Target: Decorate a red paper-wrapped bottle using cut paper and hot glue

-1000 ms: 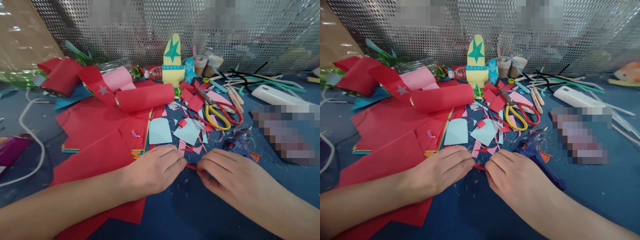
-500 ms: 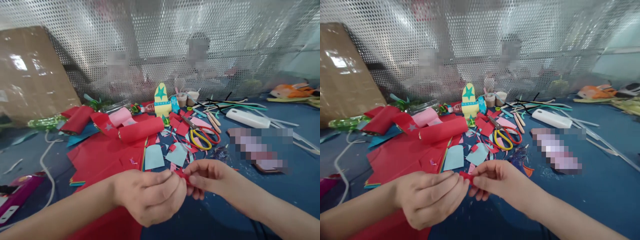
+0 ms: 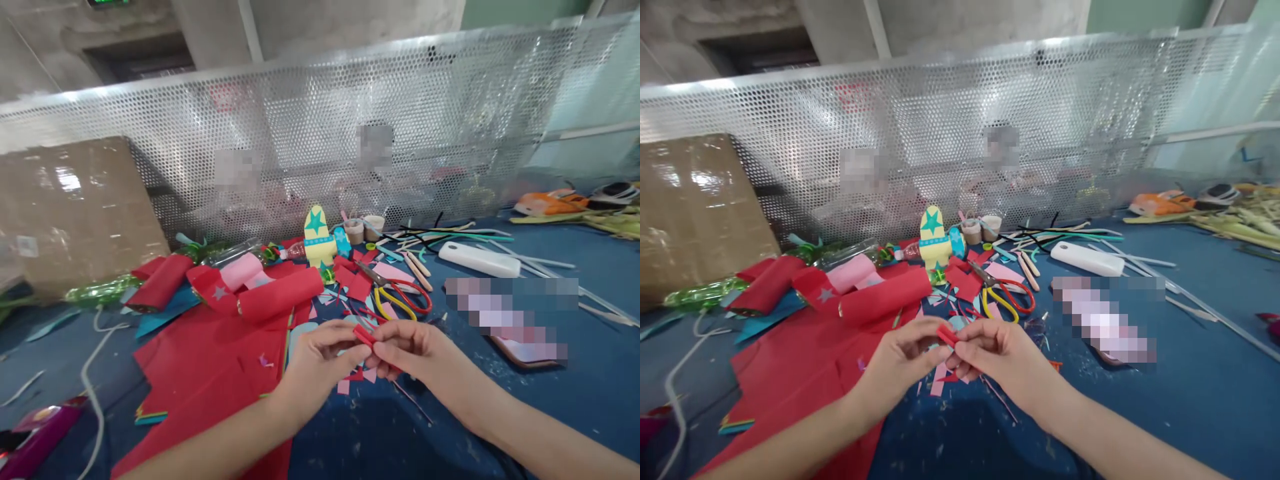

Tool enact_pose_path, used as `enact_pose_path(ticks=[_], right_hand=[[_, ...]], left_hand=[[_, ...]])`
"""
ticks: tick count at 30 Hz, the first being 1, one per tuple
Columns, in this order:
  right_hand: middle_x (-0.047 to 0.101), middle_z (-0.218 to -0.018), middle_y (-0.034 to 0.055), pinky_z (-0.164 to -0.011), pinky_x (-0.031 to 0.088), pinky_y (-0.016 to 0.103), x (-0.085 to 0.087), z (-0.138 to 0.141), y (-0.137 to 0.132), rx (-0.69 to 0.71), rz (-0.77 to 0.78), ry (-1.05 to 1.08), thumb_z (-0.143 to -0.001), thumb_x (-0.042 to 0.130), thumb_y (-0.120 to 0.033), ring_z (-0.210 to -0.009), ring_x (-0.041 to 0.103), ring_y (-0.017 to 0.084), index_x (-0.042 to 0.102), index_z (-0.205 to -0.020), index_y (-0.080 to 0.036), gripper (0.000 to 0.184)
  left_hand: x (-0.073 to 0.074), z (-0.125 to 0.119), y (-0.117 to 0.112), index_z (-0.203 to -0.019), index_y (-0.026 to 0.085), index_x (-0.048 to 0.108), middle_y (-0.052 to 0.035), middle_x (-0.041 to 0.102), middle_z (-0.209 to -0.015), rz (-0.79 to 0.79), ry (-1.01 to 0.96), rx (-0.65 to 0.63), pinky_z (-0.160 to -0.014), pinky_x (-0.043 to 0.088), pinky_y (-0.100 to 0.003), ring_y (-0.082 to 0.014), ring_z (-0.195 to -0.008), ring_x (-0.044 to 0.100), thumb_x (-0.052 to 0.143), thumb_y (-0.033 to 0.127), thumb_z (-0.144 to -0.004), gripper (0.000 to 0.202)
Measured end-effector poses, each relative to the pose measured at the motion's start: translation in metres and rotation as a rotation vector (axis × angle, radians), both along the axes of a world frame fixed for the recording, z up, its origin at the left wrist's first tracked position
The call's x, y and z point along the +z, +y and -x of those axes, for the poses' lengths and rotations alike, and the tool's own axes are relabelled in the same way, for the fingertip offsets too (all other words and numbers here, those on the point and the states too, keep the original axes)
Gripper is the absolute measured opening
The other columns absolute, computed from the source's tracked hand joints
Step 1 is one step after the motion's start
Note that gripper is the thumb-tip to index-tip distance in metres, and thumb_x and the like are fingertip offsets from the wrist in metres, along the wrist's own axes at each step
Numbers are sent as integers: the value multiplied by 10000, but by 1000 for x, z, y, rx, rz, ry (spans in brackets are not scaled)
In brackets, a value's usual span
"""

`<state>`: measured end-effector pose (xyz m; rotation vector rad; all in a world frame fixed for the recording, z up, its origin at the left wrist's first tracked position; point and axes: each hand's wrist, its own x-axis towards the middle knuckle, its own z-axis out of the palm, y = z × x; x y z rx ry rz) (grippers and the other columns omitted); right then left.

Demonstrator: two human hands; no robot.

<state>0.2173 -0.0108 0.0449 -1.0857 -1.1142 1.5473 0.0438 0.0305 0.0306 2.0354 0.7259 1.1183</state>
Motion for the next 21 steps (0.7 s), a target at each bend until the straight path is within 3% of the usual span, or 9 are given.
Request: enact_pose_path(ticks=[5,11,16,21], right_hand=[[703,-644,-21,-631,527,256,-11,3,0,9,3,-81,-646,759,-508,-624,674,123,625,-791,-185,378],[731,-764,13,-684,552,288,-19,-2,3,84,-59,-261,-758,682,-446,-704,697,157,614,-822,-198,265],[733,-774,22,-735,557,304,-19,-2,4,136,-160,-388,-834,579,-395,-747,702,170,578,-853,-208,188],[741,-761,21,-686,563,291,-26,-1,2,135,-183,-436,-838,532,-404,-716,709,180,565,-837,-225,182]], left_hand=[[-17,-5,-13,-718,148,695,-16,663,-732,480,-227,69,-725,553,-315,-148,-711,629,729,353,-736,209],[-20,-8,-17,-687,143,705,-2,657,-663,837,-386,8,-706,505,-287,-129,-647,601,781,336,-679,208],[-24,-7,-14,-694,125,707,-9,649,-645,902,-457,-24,-635,475,-241,-117,-629,591,786,342,-683,232],[-28,-6,-13,-686,112,708,-4,635,-614,907,-449,-79,-611,464,-203,-90,-595,578,773,364,-702,261]])
